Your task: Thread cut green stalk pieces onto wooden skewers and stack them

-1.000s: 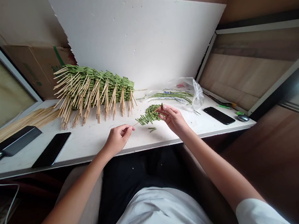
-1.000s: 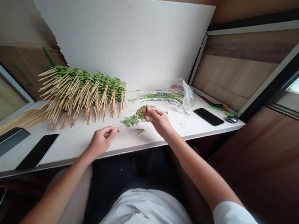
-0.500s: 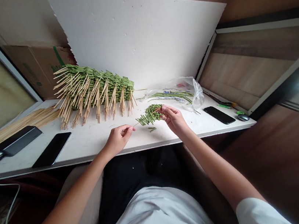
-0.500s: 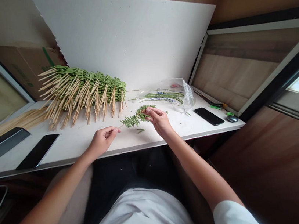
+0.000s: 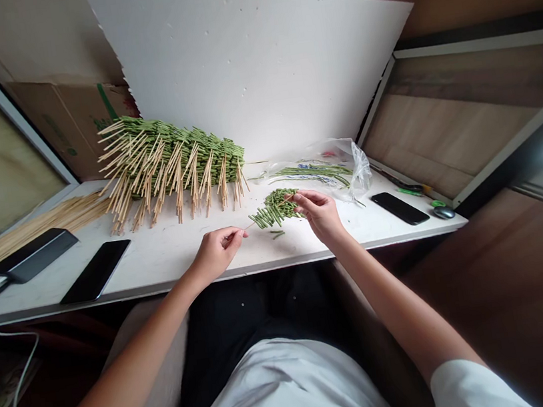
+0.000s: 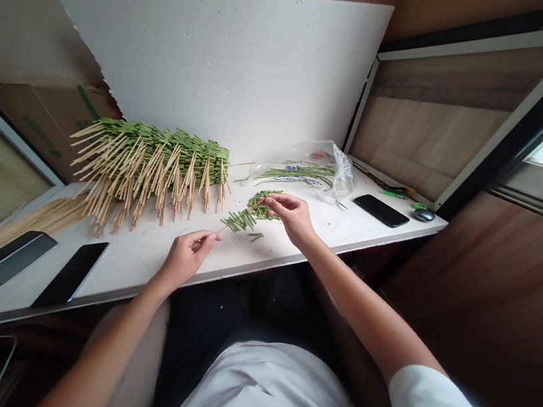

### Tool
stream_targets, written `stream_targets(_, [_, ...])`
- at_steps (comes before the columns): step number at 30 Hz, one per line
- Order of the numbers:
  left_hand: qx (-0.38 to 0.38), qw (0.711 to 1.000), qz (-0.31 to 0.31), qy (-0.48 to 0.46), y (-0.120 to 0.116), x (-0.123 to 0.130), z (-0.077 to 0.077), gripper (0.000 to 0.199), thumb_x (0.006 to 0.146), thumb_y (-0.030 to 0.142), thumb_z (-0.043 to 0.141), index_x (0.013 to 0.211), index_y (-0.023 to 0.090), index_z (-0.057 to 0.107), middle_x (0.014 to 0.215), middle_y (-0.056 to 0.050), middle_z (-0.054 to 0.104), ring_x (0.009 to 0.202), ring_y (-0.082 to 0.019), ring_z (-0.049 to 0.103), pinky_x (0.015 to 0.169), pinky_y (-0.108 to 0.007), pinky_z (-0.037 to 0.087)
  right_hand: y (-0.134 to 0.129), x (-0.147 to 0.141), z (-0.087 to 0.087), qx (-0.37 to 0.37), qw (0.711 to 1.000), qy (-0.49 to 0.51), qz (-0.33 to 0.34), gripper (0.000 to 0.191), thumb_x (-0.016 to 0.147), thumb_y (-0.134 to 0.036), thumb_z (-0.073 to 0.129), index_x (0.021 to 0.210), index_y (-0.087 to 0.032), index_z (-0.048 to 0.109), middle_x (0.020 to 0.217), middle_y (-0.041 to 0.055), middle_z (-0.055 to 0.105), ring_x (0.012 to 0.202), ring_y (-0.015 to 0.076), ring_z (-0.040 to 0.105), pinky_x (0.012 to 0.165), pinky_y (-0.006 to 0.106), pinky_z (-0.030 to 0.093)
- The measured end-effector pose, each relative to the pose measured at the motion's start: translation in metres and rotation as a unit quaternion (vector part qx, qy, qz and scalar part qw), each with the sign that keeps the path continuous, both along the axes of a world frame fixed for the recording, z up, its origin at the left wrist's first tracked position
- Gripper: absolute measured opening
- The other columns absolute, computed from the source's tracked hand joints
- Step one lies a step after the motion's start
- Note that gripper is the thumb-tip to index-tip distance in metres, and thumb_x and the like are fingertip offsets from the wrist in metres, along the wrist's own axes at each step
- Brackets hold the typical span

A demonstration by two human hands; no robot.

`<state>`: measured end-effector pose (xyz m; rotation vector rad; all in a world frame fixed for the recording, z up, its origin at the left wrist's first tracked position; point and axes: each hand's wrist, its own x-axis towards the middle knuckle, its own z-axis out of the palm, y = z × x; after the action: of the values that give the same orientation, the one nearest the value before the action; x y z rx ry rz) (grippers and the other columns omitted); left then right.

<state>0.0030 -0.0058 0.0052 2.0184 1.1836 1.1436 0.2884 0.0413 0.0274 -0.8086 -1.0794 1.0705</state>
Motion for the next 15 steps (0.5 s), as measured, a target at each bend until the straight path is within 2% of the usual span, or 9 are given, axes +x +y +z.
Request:
stream_targets(7, [0.001, 1.0, 0.0, -0.006, -0.0016, 0.0012, 0.0002, 0.04, 0.104, 0.045, 0.058, 0.102, 0.013, 0.082, 0.07, -0.002, 0.067, 0.054, -0.012, 0.046, 0.053, -0.024, 0.037, 0.0025, 0.0011, 0.0009, -0.001, 1.0, 0.007, 0.013, 0.034, 0.069, -0.053, 0.096, 0.084, -0.026, 0.082, 0.093, 0.0039, 0.081, 0.097, 0.0237, 0.074, 0.067, 0.031, 0.058])
stream_targets(11, [0.006, 1.0, -0.002, -0.004, -0.0017, 0.002, -0.0006, 0.041, 0.105, 0.045, 0.057, 0.102, 0.013, 0.082, 0.071, -0.003, 0.068, 0.056, -0.013, 0.05, 0.054, -0.024, 0.038, 0.0022, -0.0015, -0.0012, 0.025, 0.999, -0.02, 0.003, 0.034, 0.075, -0.055, 0.092, 0.087, -0.026, 0.081, 0.104, 0.0048, 0.081, 0.096, 0.0218, 0.071, 0.071, 0.031, 0.056])
stream_targets(15, [0.025, 1.0, -0.003, 0.003, -0.0025, 0.0025, -0.0009, 0.041, 0.106, 0.044, 0.056, 0.103, 0.012, 0.082, 0.073, -0.005, 0.07, 0.058, -0.014, 0.052, 0.055, -0.025, 0.039, -0.0004, -0.006, -0.0062, 0.043, 0.997, -0.054, -0.026, 0.037, 0.08, -0.06, 0.086, 0.09, -0.025, 0.079, 0.105, 0.006, 0.08, 0.097, 0.0229, 0.071, 0.077, 0.034, 0.057])
